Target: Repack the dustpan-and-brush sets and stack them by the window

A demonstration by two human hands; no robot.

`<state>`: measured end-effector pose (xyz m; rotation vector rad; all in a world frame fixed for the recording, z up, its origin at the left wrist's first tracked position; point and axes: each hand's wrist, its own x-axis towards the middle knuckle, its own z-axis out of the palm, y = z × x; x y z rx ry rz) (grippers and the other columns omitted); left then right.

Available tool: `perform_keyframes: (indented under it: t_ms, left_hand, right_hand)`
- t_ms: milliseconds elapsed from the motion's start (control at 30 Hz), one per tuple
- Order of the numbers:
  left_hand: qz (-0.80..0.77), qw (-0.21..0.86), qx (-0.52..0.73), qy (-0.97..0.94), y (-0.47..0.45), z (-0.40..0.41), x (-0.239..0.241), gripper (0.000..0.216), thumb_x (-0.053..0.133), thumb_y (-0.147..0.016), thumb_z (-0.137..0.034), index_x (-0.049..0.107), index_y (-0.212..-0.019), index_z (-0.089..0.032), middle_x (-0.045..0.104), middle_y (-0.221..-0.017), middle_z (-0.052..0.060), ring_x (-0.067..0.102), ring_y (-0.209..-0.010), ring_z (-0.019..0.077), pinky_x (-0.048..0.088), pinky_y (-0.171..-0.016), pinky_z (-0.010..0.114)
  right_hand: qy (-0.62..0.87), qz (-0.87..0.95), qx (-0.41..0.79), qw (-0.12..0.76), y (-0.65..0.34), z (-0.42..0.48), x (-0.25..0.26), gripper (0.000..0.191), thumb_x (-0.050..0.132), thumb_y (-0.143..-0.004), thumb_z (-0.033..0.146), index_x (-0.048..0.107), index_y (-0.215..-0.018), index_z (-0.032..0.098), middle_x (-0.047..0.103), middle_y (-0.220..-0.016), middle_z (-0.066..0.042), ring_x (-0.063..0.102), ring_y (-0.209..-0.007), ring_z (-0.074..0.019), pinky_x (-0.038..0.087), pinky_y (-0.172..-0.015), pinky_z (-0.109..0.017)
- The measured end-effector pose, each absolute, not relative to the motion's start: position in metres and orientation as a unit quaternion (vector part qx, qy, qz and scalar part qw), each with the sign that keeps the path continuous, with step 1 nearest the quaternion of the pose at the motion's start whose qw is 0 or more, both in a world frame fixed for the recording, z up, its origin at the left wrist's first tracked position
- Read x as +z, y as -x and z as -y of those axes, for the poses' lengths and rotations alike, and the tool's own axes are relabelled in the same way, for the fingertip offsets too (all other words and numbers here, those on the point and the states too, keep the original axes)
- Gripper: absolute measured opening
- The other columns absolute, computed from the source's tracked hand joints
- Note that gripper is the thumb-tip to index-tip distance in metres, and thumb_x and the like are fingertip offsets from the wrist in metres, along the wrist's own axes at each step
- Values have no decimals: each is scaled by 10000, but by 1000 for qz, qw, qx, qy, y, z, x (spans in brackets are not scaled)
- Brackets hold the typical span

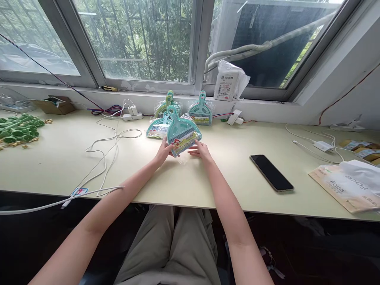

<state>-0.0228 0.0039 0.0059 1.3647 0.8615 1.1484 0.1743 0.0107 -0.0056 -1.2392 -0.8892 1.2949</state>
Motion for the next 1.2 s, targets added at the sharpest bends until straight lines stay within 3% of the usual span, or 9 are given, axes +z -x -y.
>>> perform_keyframes:
  t_ms: [67,167,300,400,500,667,800,1000,1200]
  left_hand:
    - [-378,546,498,-558,28,-7,8,540,534,-713,-288,373,-1227,-253,645,-1084,53,642,-552,138,512,-499,284]
    - [-388,554,507,-534,37,-16,9,586,518,-688,-276,364,-1253,-264,635,-1119,61,643,-529,147,453,-432,256]
    - [-405,586,514,-478,43,-27,6,618,536,-658,-290,370,-1253,-258,665,-1051,50,646,-563,161,431,-431,250]
    - [-413,614,507,-442,43,-31,2,579,553,-649,-307,422,-1208,-231,685,-946,39,633,-590,159,460,-478,261]
    - [-424,631,488,-428,41,-33,-1,539,543,-645,-299,463,-1170,-208,686,-826,21,578,-506,130,432,-453,247]
    - [-418,659,461,-422,41,-32,0,503,526,-636,-270,488,-1129,-179,682,-775,27,592,-479,127,348,-369,205]
    - [-401,682,437,-428,42,-29,3,462,528,-653,-254,496,-1101,-142,676,-757,40,605,-460,127,335,-358,192]
    - [-380,694,404,-459,40,-25,4,467,541,-641,-211,495,-1102,-151,676,-760,41,605,-463,124,314,-347,182]
    - [-336,688,382,-518,41,-26,-1,501,583,-659,-239,460,-1140,-173,685,-836,48,635,-504,135,295,-350,173]
  right_hand:
    - [564,403,480,538,-179,-11,-7,218,549,-874,368,606,-905,159,711,-752,-82,660,-536,-175,556,-564,-319]
    - [628,489,277,538,-187,-11,-11,131,495,-872,225,604,-935,191,699,-849,-49,636,-586,-147,541,-653,-323]
    - [637,589,51,495,-192,-8,-15,317,495,-767,52,597,-1008,231,598,-1154,-65,621,-875,-190,506,-745,-325]
    - [593,632,32,498,-189,-4,-14,474,547,-736,56,563,-1156,276,480,-1321,-63,542,-1090,-229,507,-720,-307]
    - [540,651,47,531,-187,-2,-12,502,604,-771,145,546,-1232,335,478,-1347,-24,480,-1175,-226,509,-759,-306]
    - [520,640,64,562,-189,-9,-12,160,599,-849,358,713,-944,298,631,-1157,-30,524,-1099,-230,498,-802,-347]
    - [524,625,20,578,-190,-14,-12,183,594,-864,380,731,-861,258,697,-1019,-41,582,-1000,-230,436,-914,-397]
    - [569,611,-23,550,-188,-12,-12,215,553,-892,366,723,-847,241,714,-942,-53,589,-933,-246,377,-906,-414]
    - [574,605,-32,551,-189,-14,-17,192,578,-869,368,718,-830,241,676,-1034,-59,542,-993,-258,380,-912,-423]
